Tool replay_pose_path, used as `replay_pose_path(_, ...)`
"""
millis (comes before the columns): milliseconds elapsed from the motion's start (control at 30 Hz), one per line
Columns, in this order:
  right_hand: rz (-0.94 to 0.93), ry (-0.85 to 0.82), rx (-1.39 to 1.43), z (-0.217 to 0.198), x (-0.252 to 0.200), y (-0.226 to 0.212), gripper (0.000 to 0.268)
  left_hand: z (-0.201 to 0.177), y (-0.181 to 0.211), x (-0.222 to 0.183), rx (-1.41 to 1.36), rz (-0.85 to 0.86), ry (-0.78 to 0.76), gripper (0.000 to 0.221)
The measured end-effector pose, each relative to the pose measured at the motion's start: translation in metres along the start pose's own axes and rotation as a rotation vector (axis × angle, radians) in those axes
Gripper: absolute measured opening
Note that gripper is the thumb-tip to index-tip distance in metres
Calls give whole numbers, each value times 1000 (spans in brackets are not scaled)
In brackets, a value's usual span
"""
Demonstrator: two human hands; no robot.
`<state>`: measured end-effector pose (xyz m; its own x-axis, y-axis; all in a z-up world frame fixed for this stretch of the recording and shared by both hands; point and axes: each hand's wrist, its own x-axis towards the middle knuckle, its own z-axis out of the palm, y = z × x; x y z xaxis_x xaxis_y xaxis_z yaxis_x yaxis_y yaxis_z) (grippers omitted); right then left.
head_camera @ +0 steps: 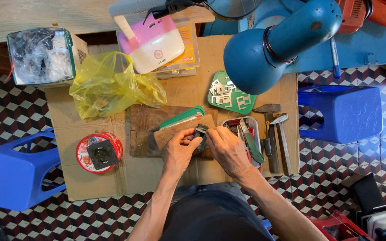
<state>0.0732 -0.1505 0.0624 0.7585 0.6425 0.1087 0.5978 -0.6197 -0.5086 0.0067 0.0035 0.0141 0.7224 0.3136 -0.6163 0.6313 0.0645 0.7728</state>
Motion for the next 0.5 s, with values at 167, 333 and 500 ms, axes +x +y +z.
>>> replay_pose_path(167,26,-21,4,-1,1,-2,13,0,-4,1,15,-11,14,40)
replay_pose_path(333,27,-19,20,0,1,1,12,0,-5,3,-53,12,-20,39)
replay_pose_path(500,-24,-11,17,1,2,3,14,-2,-1,2,17,-15,-13,40)
